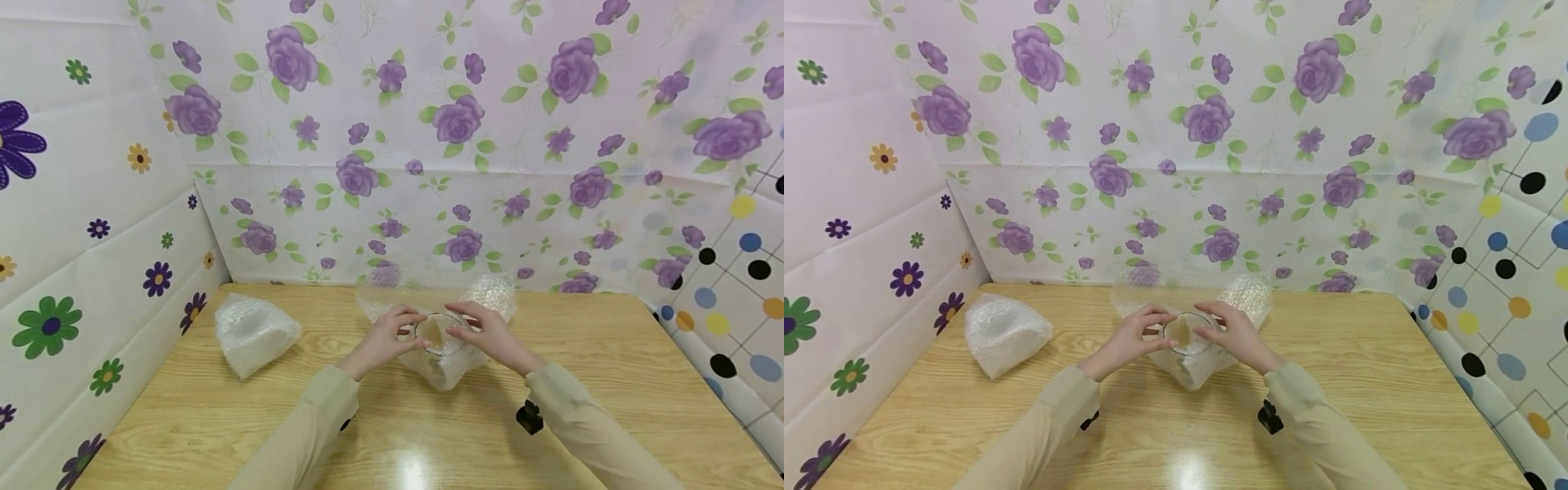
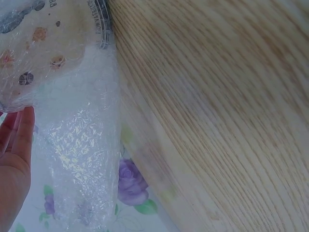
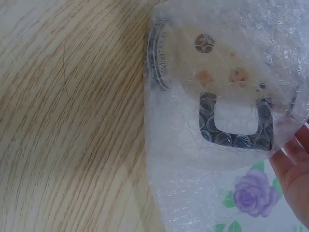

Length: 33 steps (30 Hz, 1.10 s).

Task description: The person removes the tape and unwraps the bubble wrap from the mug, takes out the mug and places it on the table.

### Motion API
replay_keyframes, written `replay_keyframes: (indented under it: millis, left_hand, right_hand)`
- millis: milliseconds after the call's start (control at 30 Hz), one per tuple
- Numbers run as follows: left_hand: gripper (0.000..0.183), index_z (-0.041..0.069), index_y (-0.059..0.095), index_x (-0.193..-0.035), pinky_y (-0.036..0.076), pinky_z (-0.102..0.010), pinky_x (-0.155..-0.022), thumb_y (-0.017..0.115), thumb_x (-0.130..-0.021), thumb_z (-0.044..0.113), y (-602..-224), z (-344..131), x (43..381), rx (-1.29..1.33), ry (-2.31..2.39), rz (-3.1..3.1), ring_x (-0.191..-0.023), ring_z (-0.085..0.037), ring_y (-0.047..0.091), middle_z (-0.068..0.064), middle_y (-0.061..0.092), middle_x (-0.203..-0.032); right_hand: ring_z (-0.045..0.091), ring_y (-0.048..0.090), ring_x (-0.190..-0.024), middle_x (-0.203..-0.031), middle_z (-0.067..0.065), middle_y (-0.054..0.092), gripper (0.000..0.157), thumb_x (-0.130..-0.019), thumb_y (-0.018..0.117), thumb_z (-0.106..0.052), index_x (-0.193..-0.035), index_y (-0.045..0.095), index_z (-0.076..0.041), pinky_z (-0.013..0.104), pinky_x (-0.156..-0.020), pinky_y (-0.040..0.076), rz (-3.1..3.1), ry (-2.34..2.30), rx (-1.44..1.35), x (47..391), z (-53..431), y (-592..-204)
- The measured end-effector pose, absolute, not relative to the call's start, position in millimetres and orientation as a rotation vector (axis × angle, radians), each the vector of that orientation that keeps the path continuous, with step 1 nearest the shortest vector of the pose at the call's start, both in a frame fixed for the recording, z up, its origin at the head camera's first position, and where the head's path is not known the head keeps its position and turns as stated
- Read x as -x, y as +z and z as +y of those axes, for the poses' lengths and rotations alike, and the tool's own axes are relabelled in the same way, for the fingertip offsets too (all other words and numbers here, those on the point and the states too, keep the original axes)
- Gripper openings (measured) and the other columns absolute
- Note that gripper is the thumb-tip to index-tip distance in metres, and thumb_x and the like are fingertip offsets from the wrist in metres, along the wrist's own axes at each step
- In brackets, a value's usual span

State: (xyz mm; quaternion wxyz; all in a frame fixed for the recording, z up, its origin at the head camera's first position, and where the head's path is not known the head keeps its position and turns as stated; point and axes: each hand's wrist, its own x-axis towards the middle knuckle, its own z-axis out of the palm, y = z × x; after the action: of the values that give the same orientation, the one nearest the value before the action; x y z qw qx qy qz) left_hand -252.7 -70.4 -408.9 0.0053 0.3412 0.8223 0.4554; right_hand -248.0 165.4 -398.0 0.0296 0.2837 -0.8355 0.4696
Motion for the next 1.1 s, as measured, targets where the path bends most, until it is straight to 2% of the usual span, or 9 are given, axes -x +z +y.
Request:
replay_keyframes:
  millis: [167,500,667,833,933,1100]
  left_hand:
    - [0.050,0.002,0.054,-0.123,0.044,-0.028,-0.085,0.068,-0.082,0.027,-408.8,-69.7,253.0,-1.076,1.431,2.579,-0.105,-0.017,0.047,-0.002,0.048,-0.114]
    - [0.047,0.002,0.055,-0.121,0.044,-0.025,-0.084,0.070,-0.081,0.022,-407.6,-68.2,253.1,-1.070,1.423,2.598,-0.104,-0.016,0.047,-0.003,0.048,-0.114]
    - [0.046,0.001,0.056,-0.120,0.044,-0.027,-0.084,0.070,-0.081,0.021,-407.4,-68.0,253.4,-1.075,1.420,2.603,-0.103,-0.016,0.047,-0.003,0.048,-0.114]
    - [0.047,0.001,0.056,-0.121,0.045,-0.029,-0.085,0.070,-0.080,0.021,-406.9,-68.3,253.1,-1.064,1.416,2.602,-0.103,-0.016,0.047,-0.003,0.048,-0.114]
    - [0.048,0.001,0.055,-0.121,0.044,-0.028,-0.085,0.070,-0.080,0.022,-406.4,-68.4,252.7,-1.067,1.405,2.608,-0.103,-0.016,0.047,-0.003,0.048,-0.114]
    - [0.049,0.001,0.055,-0.121,0.045,-0.028,-0.085,0.070,-0.080,0.023,-406.2,-68.5,252.7,-1.078,1.398,2.610,-0.102,-0.016,0.048,-0.003,0.048,-0.114]
  right_hand:
    - [0.030,0.049,-0.107,-0.117,0.017,0.053,0.040,-0.085,0.064,-0.010,-0.122,0.054,0.001,0.045,-0.089,0.041,-2.506,1.424,-0.871,246.7,170.5,-395.9]
    - [0.025,0.055,-0.092,-0.101,0.011,0.059,0.027,-0.081,0.067,-0.007,-0.107,0.062,0.002,0.038,-0.084,0.045,-2.461,1.336,-0.837,242.8,185.3,-391.4]
    - [0.020,0.056,-0.084,-0.091,0.004,0.060,0.017,-0.081,0.068,-0.010,-0.097,0.066,-0.004,0.036,-0.083,0.046,-2.477,1.327,-0.793,239.2,196.0,-389.9]
    - [0.017,0.058,-0.082,-0.088,-0.001,0.061,0.010,-0.083,0.066,-0.016,-0.090,0.067,-0.009,0.034,-0.077,0.049,-2.549,1.353,-0.759,236.3,207.3,-390.5]
    - [0.016,0.058,-0.077,-0.083,-0.002,0.062,0.009,-0.084,0.066,-0.019,-0.086,0.067,-0.010,0.030,-0.069,0.050,-2.600,1.342,-0.757,235.0,213.3,-390.8]
    - [0.016,0.053,-0.063,-0.073,0.003,0.060,0.017,-0.084,0.066,-0.023,-0.080,0.066,-0.007,0.027,-0.055,0.047,-2.677,1.347,-0.819,234.0,222.2,-391.2]
